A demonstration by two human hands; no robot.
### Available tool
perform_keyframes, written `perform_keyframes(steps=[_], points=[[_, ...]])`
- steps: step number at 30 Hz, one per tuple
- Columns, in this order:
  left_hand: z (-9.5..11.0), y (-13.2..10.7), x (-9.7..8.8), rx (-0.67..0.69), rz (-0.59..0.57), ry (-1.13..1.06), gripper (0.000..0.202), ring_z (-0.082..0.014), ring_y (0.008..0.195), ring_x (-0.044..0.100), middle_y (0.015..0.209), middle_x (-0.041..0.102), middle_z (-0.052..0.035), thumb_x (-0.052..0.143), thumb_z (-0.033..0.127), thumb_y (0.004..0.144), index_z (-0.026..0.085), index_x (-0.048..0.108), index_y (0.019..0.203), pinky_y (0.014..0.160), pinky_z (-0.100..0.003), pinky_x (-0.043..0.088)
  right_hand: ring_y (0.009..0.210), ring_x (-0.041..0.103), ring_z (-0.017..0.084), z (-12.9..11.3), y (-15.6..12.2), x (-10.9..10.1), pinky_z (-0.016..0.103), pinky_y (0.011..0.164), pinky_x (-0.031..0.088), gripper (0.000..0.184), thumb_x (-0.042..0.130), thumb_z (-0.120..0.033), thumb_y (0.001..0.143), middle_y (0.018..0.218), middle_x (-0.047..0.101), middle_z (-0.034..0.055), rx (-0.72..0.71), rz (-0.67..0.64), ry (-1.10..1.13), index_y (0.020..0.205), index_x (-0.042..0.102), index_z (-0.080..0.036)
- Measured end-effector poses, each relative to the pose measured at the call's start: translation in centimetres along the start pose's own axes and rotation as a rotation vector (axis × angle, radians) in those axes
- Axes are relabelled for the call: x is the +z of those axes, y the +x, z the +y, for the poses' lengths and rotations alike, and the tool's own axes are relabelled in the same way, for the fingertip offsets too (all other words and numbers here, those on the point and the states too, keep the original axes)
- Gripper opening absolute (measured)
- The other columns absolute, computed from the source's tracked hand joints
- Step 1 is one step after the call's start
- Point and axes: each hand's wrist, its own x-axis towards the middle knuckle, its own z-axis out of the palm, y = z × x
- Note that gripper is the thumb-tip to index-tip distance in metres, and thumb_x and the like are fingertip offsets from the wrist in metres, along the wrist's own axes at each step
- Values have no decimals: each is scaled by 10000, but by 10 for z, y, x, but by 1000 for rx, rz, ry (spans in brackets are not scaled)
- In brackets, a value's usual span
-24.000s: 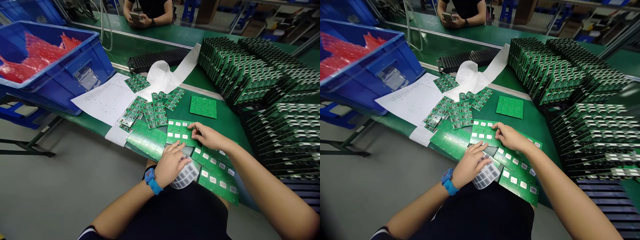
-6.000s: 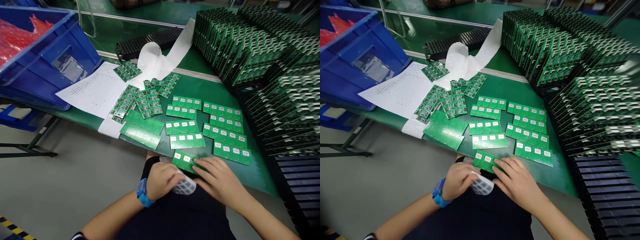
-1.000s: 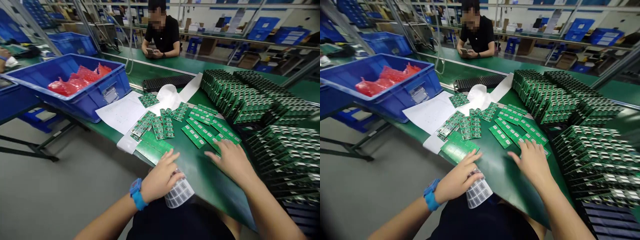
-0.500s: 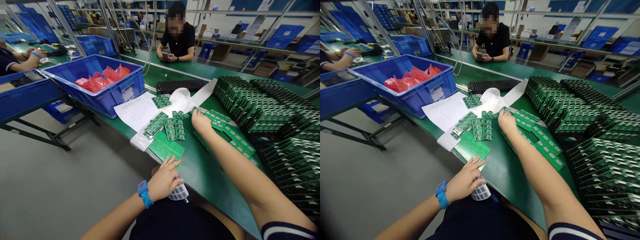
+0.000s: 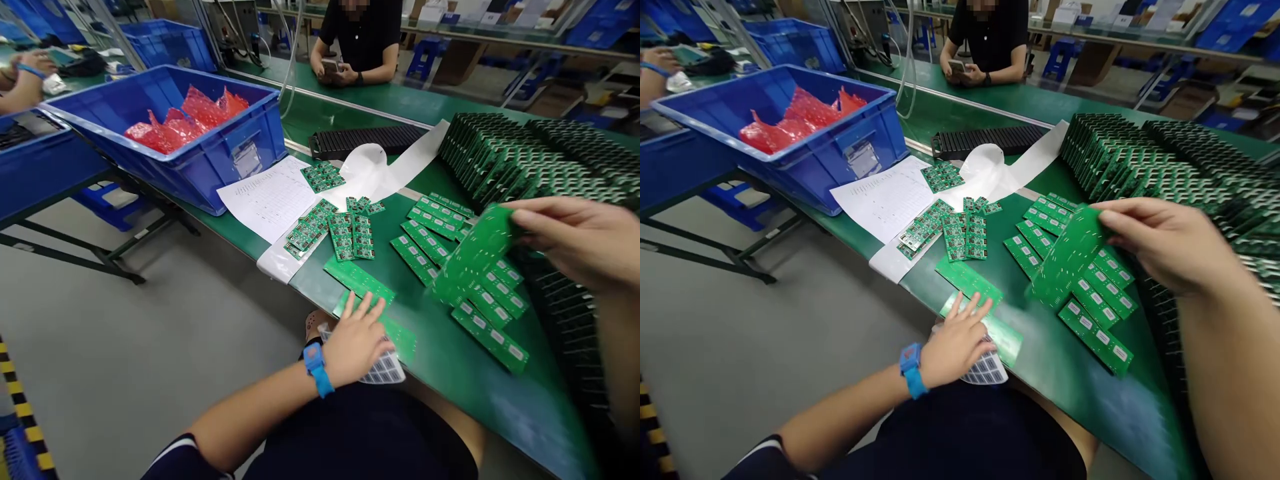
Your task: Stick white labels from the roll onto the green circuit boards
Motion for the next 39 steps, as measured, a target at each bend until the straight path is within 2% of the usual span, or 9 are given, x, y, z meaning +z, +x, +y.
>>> perform_keyframes(steps=[3, 7, 17, 21, 25, 28, 30, 34, 39], points=[[38, 5, 24, 21, -3, -6, 295, -329, 1345, 216, 1406, 386, -115, 429, 393, 893, 156, 589, 819, 1089, -577, 141, 619, 530, 106, -8, 6, 38, 285, 561, 415, 275, 633, -451, 717, 759, 636, 22, 180, -257, 283, 834, 651, -203], [72, 14, 45, -5, 13, -11, 318, -335, 1337, 235, 1390, 402, -131, 403, 402, 901, 150, 590, 852, 1077, -547, 200, 568, 442, 82, -21, 20, 86, 238, 522, 361, 342, 589, -491, 724, 695, 576, -7, 159, -504, 344, 823, 621, -165], [76, 12, 57, -56, 94, -1, 280, -295, 1298, 320, 1399, 399, -94, 414, 373, 906, 166, 574, 805, 1021, -499, 291, 869, 589, 174, -9, 38, 140, 298, 796, 429, 327, 541, -433, 765, 918, 679, 46, -29, -821, 235, 893, 659, -156], [76, 13, 54, -33, 95, -67, 285, -316, 1300, 310, 1389, 404, -125, 433, 373, 899, 152, 573, 785, 1022, -501, 293, 899, 601, 184, -14, 34, 140, 312, 818, 435, 310, 505, -408, 804, 968, 681, 46, -104, -813, 130, 930, 676, -183], [65, 7, 37, 30, 182, -328, 204, -292, 1249, 392, 1304, 493, -146, 501, 303, 874, 133, 583, 798, 1012, -419, 341, 967, 585, 199, -27, 12, 101, 330, 856, 436, 306, 459, -383, 846, 1035, 662, 46, -180, -568, -6, 970, 670, -199], [53, 2, 20, -36, 273, -625, 136, -175, 902, 610, 953, 659, -86, 538, 260, 853, 140, 593, 819, 804, -265, 471, 1001, 572, 204, -36, -23, 63, 335, 860, 442, 271, 482, -372, 847, 1058, 647, 32, -130, -389, -71, 1017, 644, -235], [44, 1, 10, -232, 323, -700, 172, -127, 680, 588, 718, 619, -29, 538, 272, 852, 146, 589, 746, 642, -219, 458, 993, 577, 194, -43, -53, 50, 325, 852, 452, 245, 493, -356, 850, 1045, 647, 26, -67, -406, -13, 1025, 634, -260], [30, 7, 2, -529, 330, -768, 271, -98, 554, 477, 586, 510, 16, 532, 333, 848, 149, 547, 649, 533, -204, 387, 911, 597, 180, -57, -103, 66, 297, 787, 477, 245, 605, -370, 775, 982, 645, 24, 81, -534, 151, 991, 625, -257], [20, 8, -4, -414, 249, -908, 197, -132, 721, 537, 774, 579, -23, 460, 278, 886, 146, 590, 819, 666, -222, 428, 739, 595, 148, -64, -118, 91, 270, 660, 470, 154, 532, -340, 826, 785, 629, 10, 290, -457, 203, 791, 618, -217]])
